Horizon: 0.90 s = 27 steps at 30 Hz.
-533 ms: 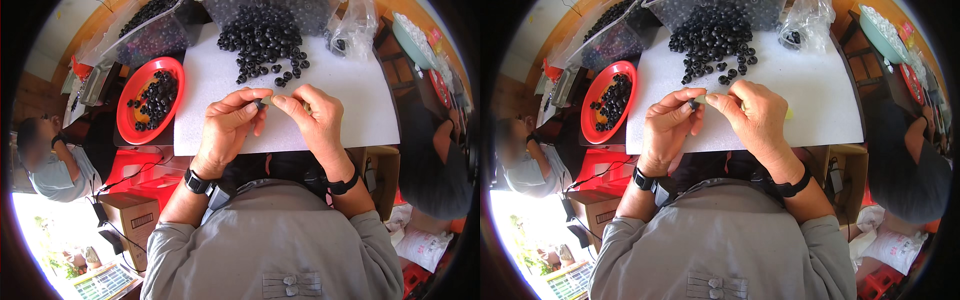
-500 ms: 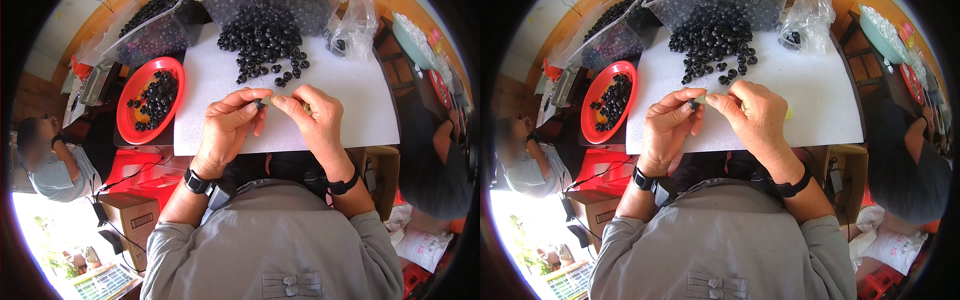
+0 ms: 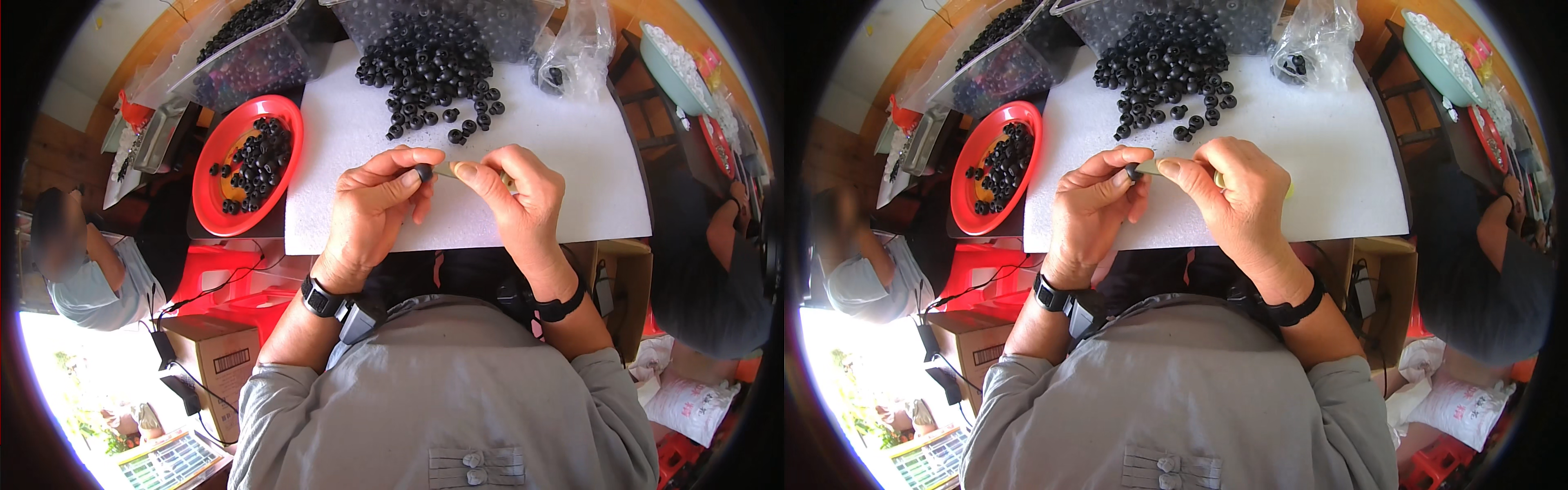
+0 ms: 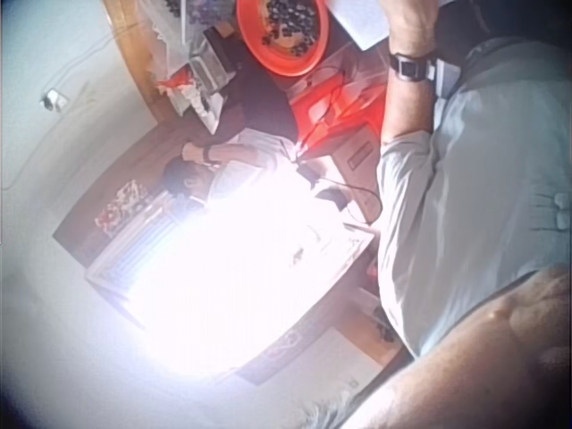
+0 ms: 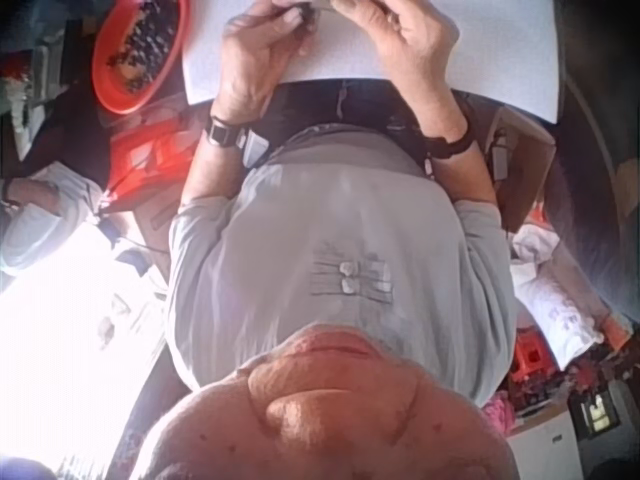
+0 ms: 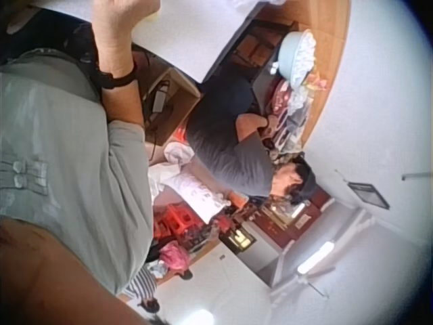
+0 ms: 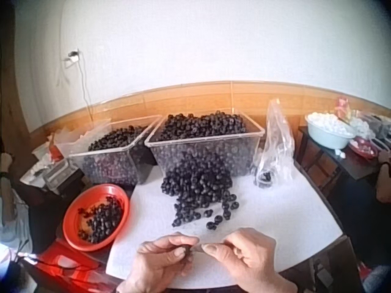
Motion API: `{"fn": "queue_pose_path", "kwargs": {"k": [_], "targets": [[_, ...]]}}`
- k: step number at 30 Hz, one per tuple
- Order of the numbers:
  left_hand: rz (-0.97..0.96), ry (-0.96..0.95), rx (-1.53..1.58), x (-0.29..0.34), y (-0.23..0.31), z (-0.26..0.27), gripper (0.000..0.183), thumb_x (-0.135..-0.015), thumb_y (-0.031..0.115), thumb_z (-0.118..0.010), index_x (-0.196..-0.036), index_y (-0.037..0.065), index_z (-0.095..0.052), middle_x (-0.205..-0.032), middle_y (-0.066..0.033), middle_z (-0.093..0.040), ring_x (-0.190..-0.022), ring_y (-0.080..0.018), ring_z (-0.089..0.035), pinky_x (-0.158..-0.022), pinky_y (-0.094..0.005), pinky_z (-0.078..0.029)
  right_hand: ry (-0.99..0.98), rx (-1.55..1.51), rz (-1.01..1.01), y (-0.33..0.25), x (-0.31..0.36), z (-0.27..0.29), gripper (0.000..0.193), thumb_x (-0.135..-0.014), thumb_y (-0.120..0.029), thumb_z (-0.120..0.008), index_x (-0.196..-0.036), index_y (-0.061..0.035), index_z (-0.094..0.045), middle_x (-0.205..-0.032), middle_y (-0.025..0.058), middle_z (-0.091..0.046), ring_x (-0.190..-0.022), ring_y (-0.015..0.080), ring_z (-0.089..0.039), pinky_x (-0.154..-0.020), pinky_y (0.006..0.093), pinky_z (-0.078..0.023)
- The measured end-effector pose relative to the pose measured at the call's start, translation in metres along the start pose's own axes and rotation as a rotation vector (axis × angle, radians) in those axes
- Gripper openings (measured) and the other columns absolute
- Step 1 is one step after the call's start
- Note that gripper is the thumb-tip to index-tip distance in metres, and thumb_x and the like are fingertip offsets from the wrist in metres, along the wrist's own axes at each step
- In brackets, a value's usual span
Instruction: Sorting and inspecting small black spherical components using a handheld tool at a manual processing station.
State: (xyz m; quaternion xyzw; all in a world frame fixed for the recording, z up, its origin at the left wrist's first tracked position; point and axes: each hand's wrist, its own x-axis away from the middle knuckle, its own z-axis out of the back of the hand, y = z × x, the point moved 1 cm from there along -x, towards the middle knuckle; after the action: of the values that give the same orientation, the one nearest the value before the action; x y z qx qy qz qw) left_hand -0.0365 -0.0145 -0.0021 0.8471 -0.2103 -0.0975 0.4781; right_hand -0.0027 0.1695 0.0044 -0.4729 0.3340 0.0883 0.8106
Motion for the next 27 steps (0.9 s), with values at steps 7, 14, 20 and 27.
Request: {"fn": "queue_pose_path", "kwargs": {"k": [7, 14, 20, 27], "targets": [[-0.030, -0.019, 0.019, 0.002, 0.001, -0.001, 0.025, -0.097, -0.001, -0.057, -0.120, -0.006, -0.067, -0.102, -0.0096, -0.066, -0.083, -0.0156, -0.061, -0.066, -0.0275, -0.049, -0.001, 0.055, -0.036, 0.002, -0.001, -0.005, 0.034, -0.081, -0.020, -0.083, -0.066, -0.0038, -0.056, -0.059, 0.0060, -0.054, -0.052, 0.0195, -0.050, -0.049, 0.0339, -0.038], [0.004, 0.048, 0.015, 0.003, 0.004, -0.006, 0.024, -0.097, -0.003, -0.055, -0.117, -0.004, -0.068, -0.104, -0.0077, -0.068, -0.081, -0.0137, -0.060, -0.067, -0.0283, -0.049, -0.093, 0.061, 0.086, -0.002, 0.002, -0.004, 0.033, -0.080, -0.015, -0.082, -0.065, -0.0032, -0.056, -0.058, 0.0055, -0.053, -0.052, 0.0182, -0.049, -0.049, 0.0333, -0.038], [-0.260, 0.231, -0.355, 0.020, 0.042, 0.009, 0.025, -0.092, -0.005, -0.057, -0.112, -0.006, -0.070, -0.100, -0.0120, -0.067, -0.073, -0.0144, -0.058, -0.061, -0.0262, -0.047, -0.069, 0.006, 0.010, -0.004, 0.003, 0.000, 0.029, -0.080, -0.014, -0.082, -0.067, -0.0018, -0.059, -0.060, 0.0055, -0.055, -0.053, 0.0180, -0.049, -0.049, 0.0324, -0.039], [-0.636, 0.508, -1.674, 0.017, 0.104, 0.094, 0.021, -0.083, 0.001, -0.069, -0.103, 0.004, -0.076, -0.102, -0.0093, -0.067, -0.089, -0.0220, -0.059, -0.080, -0.0332, -0.050, -0.077, 0.034, 0.101, 0.001, 0.003, -0.001, 0.035, -0.079, -0.018, -0.084, -0.065, -0.0040, -0.055, -0.059, 0.0042, -0.054, -0.053, 0.0197, -0.048, -0.049, 0.0339, -0.038]]}}
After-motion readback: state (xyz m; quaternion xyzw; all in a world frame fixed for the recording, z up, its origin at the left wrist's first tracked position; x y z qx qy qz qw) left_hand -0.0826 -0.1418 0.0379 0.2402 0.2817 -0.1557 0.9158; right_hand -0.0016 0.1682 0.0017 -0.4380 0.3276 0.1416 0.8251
